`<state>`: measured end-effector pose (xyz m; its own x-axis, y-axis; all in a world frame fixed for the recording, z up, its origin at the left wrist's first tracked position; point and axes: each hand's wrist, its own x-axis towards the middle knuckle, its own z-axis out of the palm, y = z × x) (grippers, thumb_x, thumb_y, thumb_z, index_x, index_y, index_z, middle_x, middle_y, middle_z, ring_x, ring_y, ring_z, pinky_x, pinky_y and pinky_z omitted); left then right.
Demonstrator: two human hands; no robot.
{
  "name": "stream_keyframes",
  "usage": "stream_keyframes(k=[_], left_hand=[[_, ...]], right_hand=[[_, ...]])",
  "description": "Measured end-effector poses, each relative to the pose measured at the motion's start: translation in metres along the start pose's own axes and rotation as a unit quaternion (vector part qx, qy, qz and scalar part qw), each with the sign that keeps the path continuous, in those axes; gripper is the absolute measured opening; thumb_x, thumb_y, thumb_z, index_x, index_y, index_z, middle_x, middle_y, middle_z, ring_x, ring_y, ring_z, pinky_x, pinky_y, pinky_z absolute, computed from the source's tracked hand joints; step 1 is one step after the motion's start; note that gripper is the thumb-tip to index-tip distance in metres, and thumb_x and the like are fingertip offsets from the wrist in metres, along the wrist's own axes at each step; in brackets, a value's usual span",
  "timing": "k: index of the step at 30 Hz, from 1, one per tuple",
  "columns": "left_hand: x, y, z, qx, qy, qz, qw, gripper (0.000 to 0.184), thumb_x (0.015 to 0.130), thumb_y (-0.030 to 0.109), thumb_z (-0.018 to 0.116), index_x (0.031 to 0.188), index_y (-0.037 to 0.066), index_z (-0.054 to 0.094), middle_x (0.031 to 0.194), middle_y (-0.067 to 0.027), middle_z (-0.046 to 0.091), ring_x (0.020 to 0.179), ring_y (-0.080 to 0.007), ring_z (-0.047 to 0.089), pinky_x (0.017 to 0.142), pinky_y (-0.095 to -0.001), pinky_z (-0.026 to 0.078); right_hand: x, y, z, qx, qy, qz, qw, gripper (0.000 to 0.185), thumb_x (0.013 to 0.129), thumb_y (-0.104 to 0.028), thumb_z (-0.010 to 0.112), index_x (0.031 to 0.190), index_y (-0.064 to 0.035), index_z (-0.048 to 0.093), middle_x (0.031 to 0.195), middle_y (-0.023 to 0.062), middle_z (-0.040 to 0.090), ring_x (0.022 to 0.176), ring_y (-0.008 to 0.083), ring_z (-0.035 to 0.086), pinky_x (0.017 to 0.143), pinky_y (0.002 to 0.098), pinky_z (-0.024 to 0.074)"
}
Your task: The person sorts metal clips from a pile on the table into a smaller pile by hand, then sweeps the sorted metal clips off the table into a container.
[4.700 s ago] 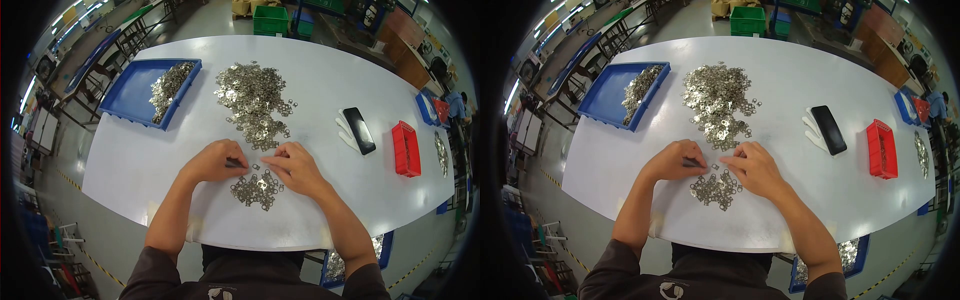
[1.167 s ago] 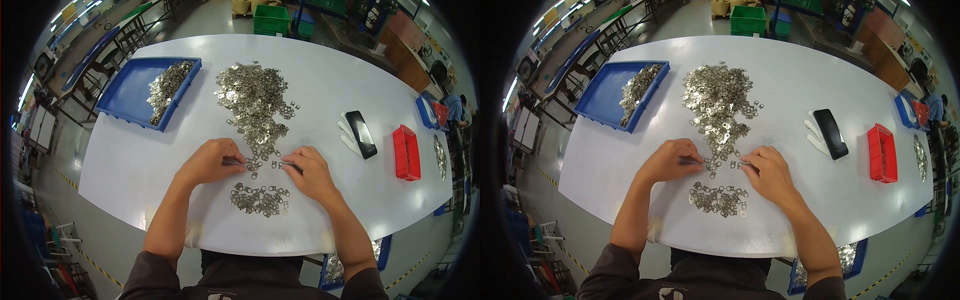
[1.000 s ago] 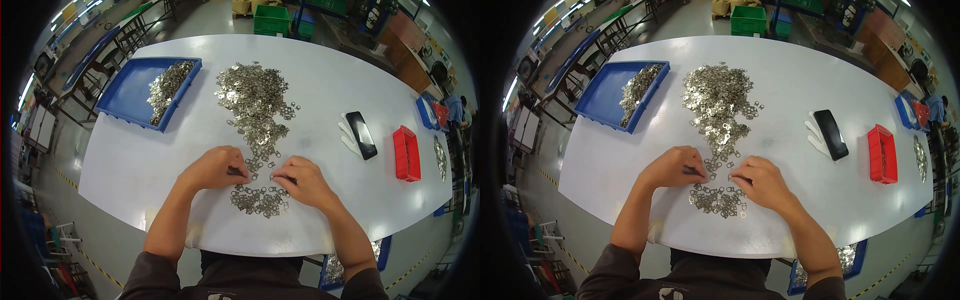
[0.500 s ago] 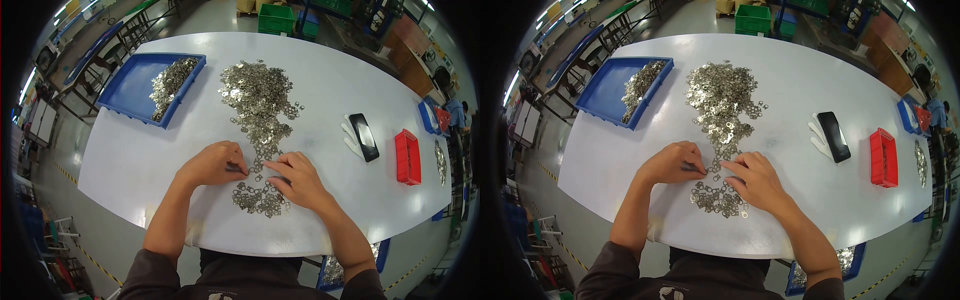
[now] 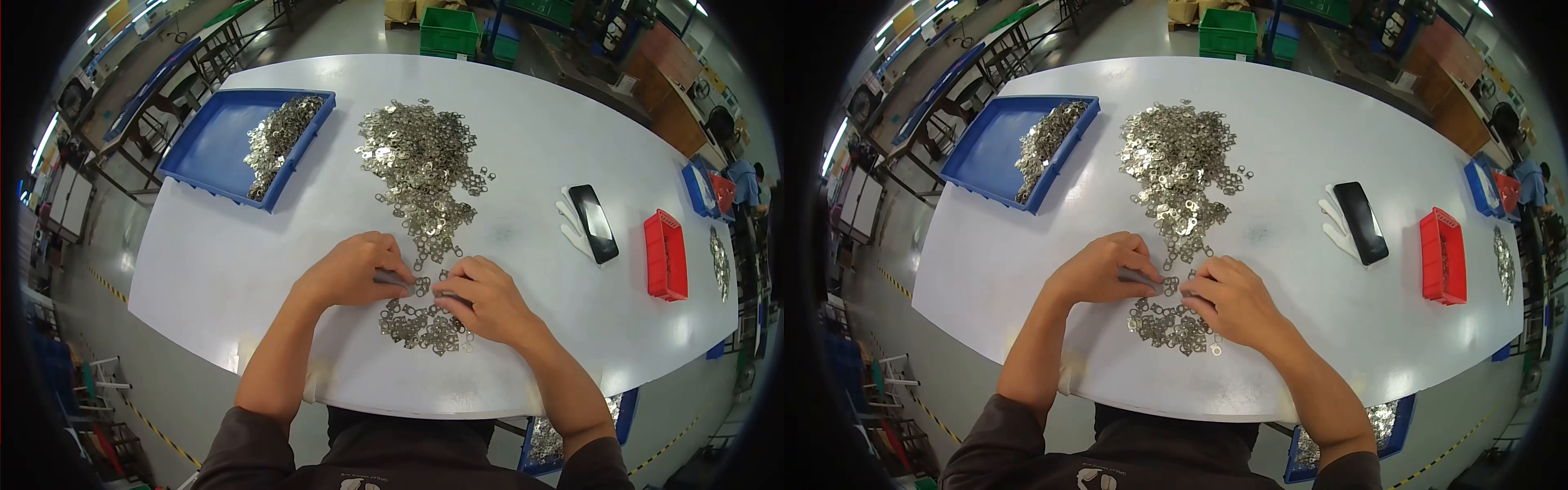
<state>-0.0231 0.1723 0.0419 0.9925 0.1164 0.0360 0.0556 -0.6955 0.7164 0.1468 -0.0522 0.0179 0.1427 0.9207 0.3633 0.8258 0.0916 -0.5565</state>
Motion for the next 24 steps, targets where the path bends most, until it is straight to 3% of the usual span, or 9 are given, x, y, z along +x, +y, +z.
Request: stream_keyframes(k=[4,7,14,17,20,23,24], left_hand=[[-0.002,-0.004,-0.001,0.025,-0.025,0.020,0.999,0.014,0.078,0.017,0.093,0.089,0.015,0.086,0.093,-0.0034,0.071,0.096,-0.0254,0.066,0.084,-0.0383,0.056],[0.000,-0.002,0.000,-0.002,-0.006,-0.005,1.000,0.016,0.078,0.017,0.095,0.091,0.015,0.086,0.096,-0.0037,0.070,0.095,-0.0248,0.067,0.082,-0.0372,0.057],[0.001,0.001,0.002,-0.035,-0.032,0.019,0.999,0.013,0.081,0.018,0.091,0.089,0.011,0.085,0.092,-0.0055,0.070,0.095,-0.0262,0.068,0.079,-0.0390,0.057],[0.004,0.012,0.003,-0.077,0.014,-0.054,0.995,0.015,0.079,0.017,0.094,0.092,0.015,0.087,0.098,-0.0047,0.070,0.095,-0.0249,0.068,0.081,-0.0379,0.058],[0.002,-0.005,0.005,0.023,-0.033,0.045,0.998,0.024,0.080,0.017,0.094,0.102,0.014,0.086,0.100,-0.0060,0.070,0.098,-0.0259,0.068,0.083,-0.0383,0.058],[0.003,-0.006,0.003,-0.018,-0.061,-0.023,0.998,0.031,0.080,0.018,0.093,0.109,0.012,0.085,0.106,-0.0070,0.069,0.102,-0.0264,0.068,0.085,-0.0388,0.058],[0.004,-0.005,0.006,0.004,-0.001,-0.013,1.000,0.030,0.080,0.017,0.093,0.109,0.012,0.085,0.108,-0.0069,0.069,0.102,-0.0263,0.068,0.086,-0.0388,0.057]], right_hand=[[-0.005,0.006,-0.003,0.060,-0.024,-0.015,0.998,0.021,0.086,-0.012,0.087,0.106,-0.0109,0.082,0.097,0.0043,0.068,0.091,0.0252,0.066,0.081,0.0370,0.0538],[-0.001,0.005,-0.001,0.001,0.060,0.038,0.997,0.018,0.085,-0.012,0.087,0.103,-0.0104,0.083,0.096,0.0044,0.068,0.091,0.0247,0.066,0.082,0.0379,0.0542],[-0.004,0.004,0.001,0.054,-0.018,-0.023,0.998,0.020,0.087,-0.014,0.087,0.106,-0.0108,0.082,0.099,0.0049,0.068,0.092,0.0254,0.064,0.084,0.0399,0.0526],[0.002,-0.005,0.004,0.028,0.016,0.007,0.999,0.019,0.087,-0.016,0.086,0.105,-0.0123,0.082,0.099,0.0045,0.066,0.094,0.0267,0.063,0.087,0.0402,0.0515],[0.002,0.001,0.006,0.014,0.011,-0.020,1.000,0.022,0.087,-0.018,0.087,0.107,-0.0121,0.082,0.099,0.0045,0.066,0.095,0.0269,0.063,0.088,0.0402,0.0508],[0.000,0.007,0.005,0.044,-0.008,-0.033,0.998,0.024,0.087,-0.018,0.087,0.109,-0.0120,0.081,0.101,0.0041,0.066,0.096,0.0267,0.062,0.088,0.0402,0.0504],[0.000,0.006,0.005,0.030,0.010,-0.016,0.999,0.023,0.087,-0.018,0.086,0.109,-0.0119,0.081,0.101,0.0040,0.066,0.096,0.0267,0.062,0.088,0.0402,0.0503]])
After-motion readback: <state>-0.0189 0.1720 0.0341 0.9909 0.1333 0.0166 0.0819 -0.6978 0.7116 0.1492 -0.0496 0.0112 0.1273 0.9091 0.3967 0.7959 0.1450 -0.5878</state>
